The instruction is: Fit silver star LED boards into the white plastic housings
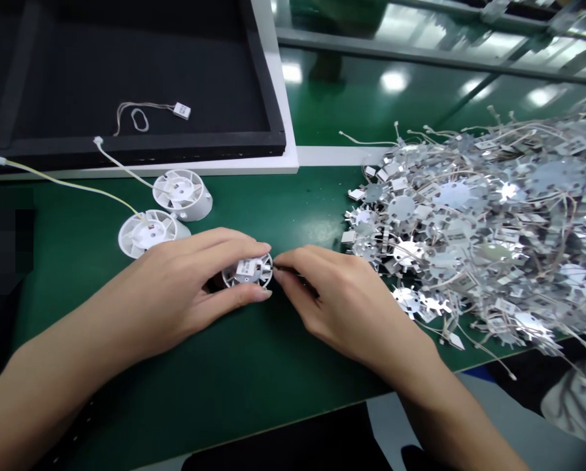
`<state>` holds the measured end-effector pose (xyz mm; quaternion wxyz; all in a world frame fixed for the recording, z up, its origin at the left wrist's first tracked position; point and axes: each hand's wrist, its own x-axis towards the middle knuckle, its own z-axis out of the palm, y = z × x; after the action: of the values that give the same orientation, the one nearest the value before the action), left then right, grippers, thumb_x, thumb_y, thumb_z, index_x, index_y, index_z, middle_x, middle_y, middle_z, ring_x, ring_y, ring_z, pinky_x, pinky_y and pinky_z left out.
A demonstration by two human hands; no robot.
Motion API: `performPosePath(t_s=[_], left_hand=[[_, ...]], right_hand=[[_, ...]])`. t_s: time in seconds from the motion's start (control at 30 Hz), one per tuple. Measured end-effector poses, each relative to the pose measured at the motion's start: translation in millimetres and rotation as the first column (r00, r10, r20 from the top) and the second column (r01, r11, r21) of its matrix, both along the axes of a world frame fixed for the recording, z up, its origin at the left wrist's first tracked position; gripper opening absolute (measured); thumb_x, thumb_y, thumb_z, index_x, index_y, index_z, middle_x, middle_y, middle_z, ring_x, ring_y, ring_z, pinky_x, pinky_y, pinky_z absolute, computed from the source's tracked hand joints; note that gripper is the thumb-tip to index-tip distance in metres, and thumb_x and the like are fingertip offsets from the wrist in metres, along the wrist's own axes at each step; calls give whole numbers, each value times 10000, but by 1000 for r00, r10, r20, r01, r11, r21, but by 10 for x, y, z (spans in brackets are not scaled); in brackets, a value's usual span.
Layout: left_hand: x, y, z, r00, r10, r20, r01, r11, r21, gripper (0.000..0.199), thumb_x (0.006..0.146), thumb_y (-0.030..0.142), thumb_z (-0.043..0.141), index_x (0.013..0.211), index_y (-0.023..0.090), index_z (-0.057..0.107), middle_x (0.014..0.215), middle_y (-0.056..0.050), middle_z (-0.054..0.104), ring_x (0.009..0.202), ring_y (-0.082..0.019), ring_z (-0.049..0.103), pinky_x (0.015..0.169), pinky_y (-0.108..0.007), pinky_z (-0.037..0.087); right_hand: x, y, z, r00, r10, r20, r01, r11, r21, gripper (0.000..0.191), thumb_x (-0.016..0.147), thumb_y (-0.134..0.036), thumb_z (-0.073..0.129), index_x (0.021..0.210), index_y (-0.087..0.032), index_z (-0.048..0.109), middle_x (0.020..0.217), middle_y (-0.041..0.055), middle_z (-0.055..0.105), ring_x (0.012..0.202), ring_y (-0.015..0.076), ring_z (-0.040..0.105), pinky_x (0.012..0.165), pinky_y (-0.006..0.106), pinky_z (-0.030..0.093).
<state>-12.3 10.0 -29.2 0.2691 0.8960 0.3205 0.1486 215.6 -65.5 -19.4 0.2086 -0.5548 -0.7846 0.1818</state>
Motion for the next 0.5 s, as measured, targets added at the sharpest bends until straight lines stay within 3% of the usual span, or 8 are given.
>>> performPosePath(t_s=[0.13,0.33,0.5], left_hand=[[2,-30,-44,999,51,16,-52,994,92,536,1048,698,528,1361,306,718,1301,-15,791,1114,-290,775,997,-400,624],[53,-20,57,998,36,-44,-29,988,153,669,1081,698,413,1328,178,753,1205,-103,828,1075,-340,801,967,-464,658],[28,-40,-9,996,82,-26,-78,988,137,612,1056,718,472,1357,254,734,1263,-54,811,1097,-315,791,970,-431,650]], right_hand=[[10,3,-29,1000,-1,21,-1,998,65,158,1001,-43,605,1035,-104,747,960,78,796,792,221,762,624,314,416],[-11,-8,-57,998,-31,62,26,997,78,141,1038,-84,563,1058,-94,702,774,39,728,584,189,671,513,322,300],[-27,-7,-48,995,-30,93,26,998,54,127,1045,-109,543,1024,-117,668,734,20,682,539,171,608,485,319,240]])
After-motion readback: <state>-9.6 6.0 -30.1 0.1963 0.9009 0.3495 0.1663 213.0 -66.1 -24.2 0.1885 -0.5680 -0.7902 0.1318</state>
